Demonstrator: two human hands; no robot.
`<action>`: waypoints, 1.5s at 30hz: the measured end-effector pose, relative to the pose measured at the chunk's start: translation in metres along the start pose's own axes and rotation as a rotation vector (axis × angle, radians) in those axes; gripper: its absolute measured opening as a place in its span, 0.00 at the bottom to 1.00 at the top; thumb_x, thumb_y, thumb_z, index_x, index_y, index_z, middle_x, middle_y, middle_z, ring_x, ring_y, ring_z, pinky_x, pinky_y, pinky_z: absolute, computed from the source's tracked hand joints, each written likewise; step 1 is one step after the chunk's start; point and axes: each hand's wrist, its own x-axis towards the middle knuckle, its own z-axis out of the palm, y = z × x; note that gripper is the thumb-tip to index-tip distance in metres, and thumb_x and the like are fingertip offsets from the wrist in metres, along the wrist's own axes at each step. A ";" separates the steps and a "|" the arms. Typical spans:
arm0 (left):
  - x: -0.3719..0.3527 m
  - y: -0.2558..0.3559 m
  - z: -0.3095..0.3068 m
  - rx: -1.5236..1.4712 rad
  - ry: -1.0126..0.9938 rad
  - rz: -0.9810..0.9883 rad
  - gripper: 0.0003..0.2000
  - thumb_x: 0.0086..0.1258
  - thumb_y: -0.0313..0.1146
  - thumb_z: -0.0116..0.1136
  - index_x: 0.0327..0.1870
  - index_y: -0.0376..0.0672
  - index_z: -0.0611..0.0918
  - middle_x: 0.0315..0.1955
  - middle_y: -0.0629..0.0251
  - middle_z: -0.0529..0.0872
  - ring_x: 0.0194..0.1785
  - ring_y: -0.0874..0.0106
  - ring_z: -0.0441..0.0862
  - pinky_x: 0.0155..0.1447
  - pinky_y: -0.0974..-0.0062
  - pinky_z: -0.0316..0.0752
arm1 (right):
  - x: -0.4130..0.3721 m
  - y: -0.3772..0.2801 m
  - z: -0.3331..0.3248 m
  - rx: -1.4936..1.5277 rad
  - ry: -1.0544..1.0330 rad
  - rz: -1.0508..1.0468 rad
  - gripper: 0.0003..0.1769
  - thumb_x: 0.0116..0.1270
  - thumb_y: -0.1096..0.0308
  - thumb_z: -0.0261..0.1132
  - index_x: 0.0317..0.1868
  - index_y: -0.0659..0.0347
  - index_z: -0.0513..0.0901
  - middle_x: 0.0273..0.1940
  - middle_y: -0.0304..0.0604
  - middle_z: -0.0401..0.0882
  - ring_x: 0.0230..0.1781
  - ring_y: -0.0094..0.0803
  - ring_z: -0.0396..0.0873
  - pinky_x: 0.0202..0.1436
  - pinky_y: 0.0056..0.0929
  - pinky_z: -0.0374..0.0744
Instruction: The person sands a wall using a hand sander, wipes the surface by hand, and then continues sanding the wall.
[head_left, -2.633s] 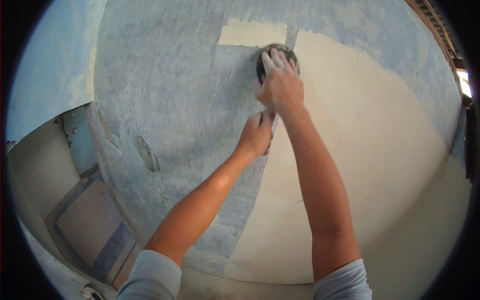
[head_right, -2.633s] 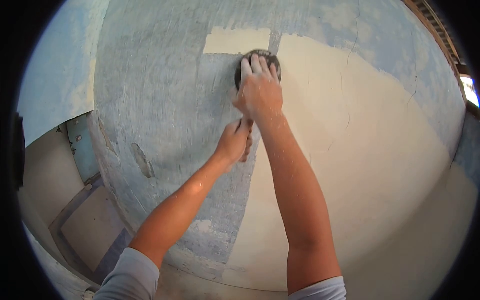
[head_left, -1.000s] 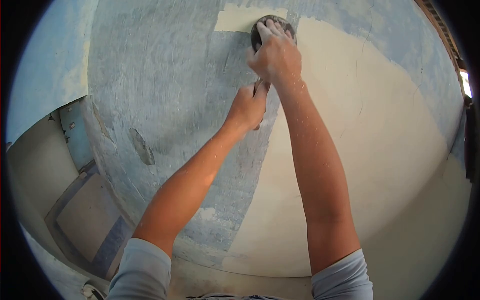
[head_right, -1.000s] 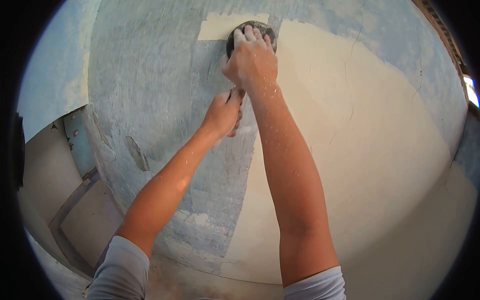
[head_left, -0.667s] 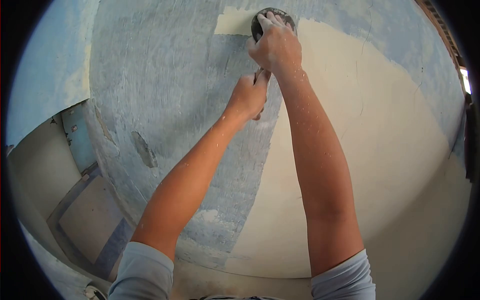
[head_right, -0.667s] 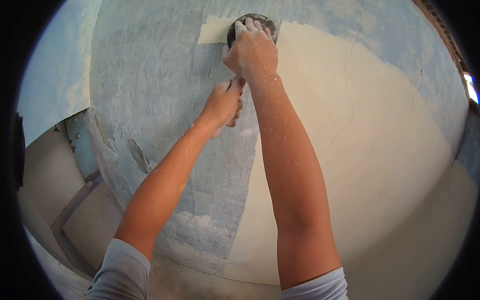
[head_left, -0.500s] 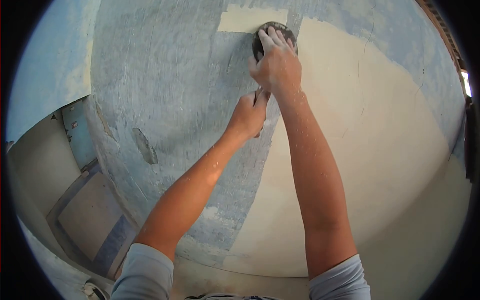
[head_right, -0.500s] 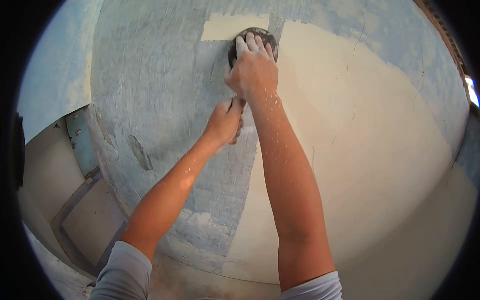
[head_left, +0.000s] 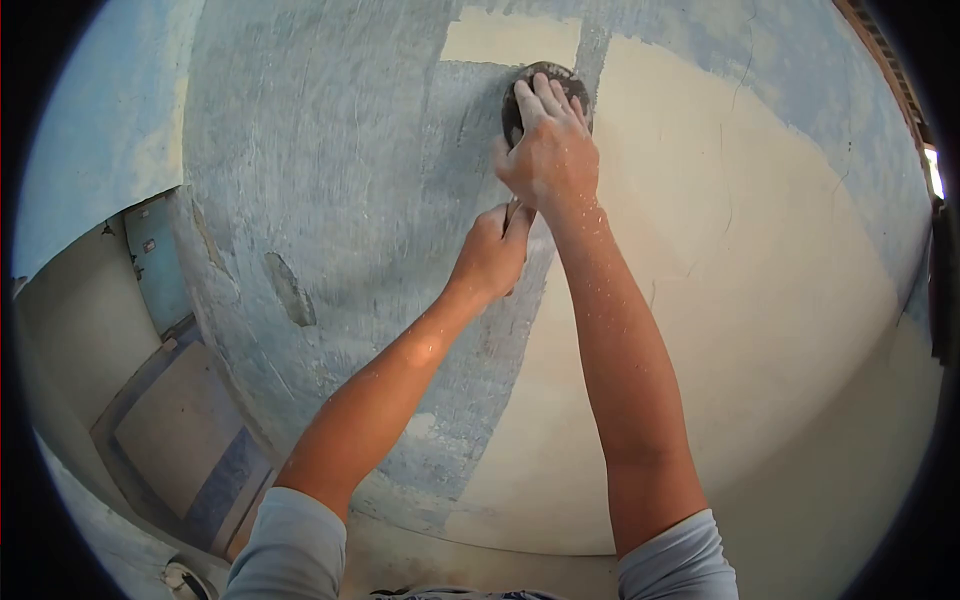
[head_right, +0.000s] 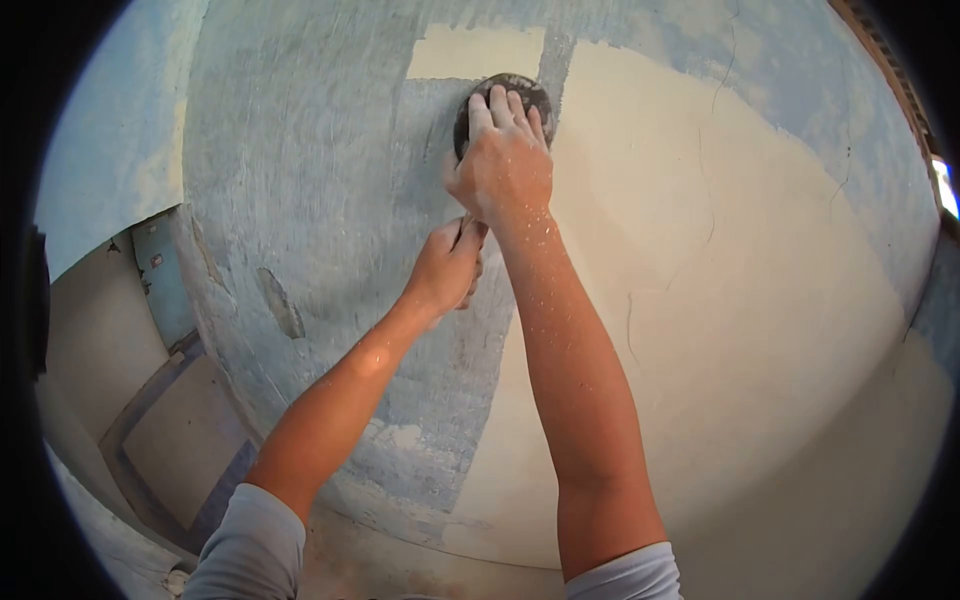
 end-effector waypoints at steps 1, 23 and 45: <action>0.004 0.006 0.000 0.002 0.005 0.002 0.17 0.89 0.48 0.43 0.36 0.49 0.68 0.19 0.80 0.62 0.17 0.84 0.55 0.20 0.76 0.52 | 0.007 0.002 -0.001 -0.012 0.006 -0.007 0.38 0.63 0.59 0.70 0.73 0.65 0.76 0.77 0.59 0.71 0.80 0.50 0.68 0.86 0.47 0.62; -0.007 -0.010 0.004 -0.037 -0.003 -0.015 0.19 0.88 0.51 0.43 0.35 0.50 0.67 0.18 0.81 0.62 0.17 0.84 0.55 0.19 0.75 0.53 | -0.014 -0.002 -0.002 0.020 -0.035 0.025 0.39 0.63 0.59 0.70 0.75 0.63 0.76 0.79 0.56 0.69 0.82 0.48 0.65 0.87 0.46 0.60; 0.033 0.054 -0.008 0.124 0.049 0.032 0.20 0.87 0.54 0.45 0.37 0.49 0.70 0.20 0.79 0.64 0.19 0.82 0.58 0.22 0.75 0.58 | 0.065 0.012 0.003 -0.048 0.176 -0.064 0.31 0.66 0.56 0.68 0.66 0.65 0.81 0.71 0.54 0.78 0.75 0.47 0.74 0.82 0.43 0.69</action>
